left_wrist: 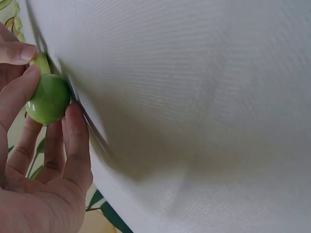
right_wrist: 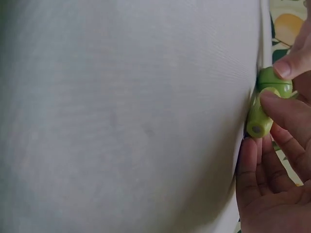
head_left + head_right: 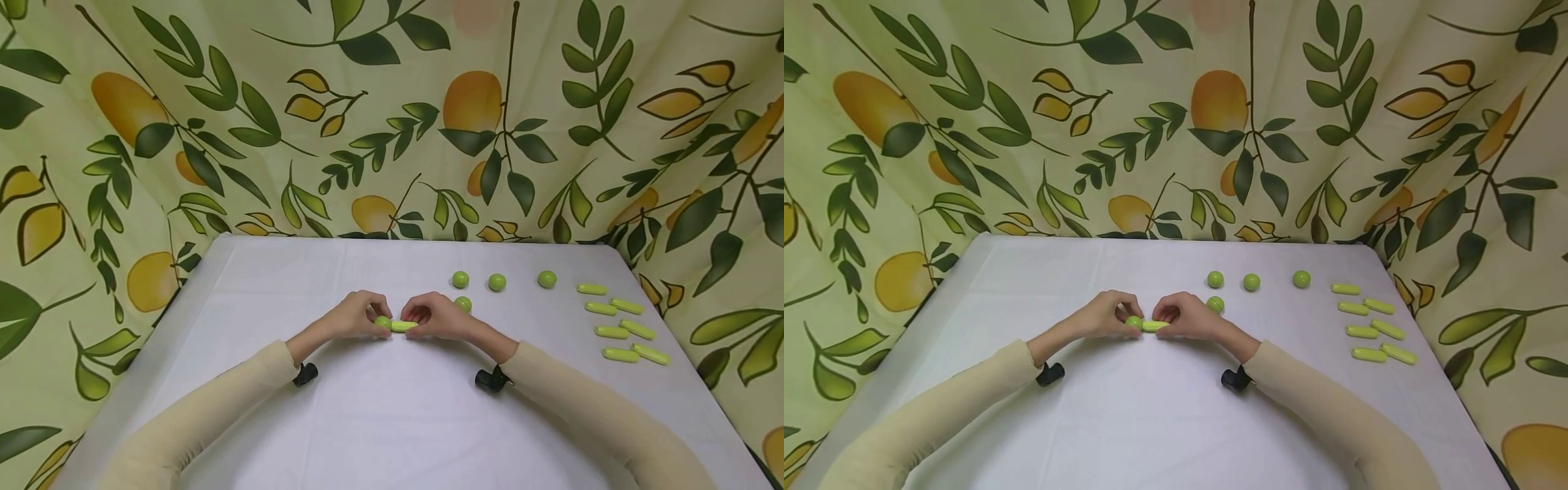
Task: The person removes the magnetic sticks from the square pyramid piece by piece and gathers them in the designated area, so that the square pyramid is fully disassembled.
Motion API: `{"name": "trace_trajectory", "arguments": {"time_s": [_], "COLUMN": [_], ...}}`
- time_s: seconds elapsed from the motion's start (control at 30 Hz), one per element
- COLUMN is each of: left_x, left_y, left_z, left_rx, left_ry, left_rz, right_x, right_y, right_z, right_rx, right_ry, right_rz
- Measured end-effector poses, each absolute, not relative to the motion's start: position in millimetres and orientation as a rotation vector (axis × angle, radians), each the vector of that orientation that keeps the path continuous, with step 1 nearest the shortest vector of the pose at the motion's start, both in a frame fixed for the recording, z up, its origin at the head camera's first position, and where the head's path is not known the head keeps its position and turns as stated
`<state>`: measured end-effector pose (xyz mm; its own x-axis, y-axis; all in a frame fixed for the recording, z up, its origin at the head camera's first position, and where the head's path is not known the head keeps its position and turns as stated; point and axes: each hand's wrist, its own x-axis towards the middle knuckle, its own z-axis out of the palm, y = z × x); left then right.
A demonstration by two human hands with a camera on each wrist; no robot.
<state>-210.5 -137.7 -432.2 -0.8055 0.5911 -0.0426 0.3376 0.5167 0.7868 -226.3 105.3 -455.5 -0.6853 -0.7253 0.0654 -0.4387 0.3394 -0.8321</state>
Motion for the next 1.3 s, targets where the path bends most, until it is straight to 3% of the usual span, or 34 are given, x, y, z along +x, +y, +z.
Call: {"name": "trace_trajectory", "arguments": {"time_s": [0.53,0.8,1.3], "left_x": [-214,-217,-216], "left_y": [-134,-148,-147], "left_z": [-429,-427,-426], "left_rx": [0.773,0.716,0.677], "left_ry": [2.496,2.51,2.512], "left_rz": [1.057,1.032,1.014], "right_x": [-212,-196,-169], "right_y": [126,195,345], "right_z": [-442,-430,-431], "right_rx": [-1.003,-1.002,-0.735], "right_ry": [2.361,2.364,2.679], "right_rz": [-1.183,-1.22,-1.257]}}
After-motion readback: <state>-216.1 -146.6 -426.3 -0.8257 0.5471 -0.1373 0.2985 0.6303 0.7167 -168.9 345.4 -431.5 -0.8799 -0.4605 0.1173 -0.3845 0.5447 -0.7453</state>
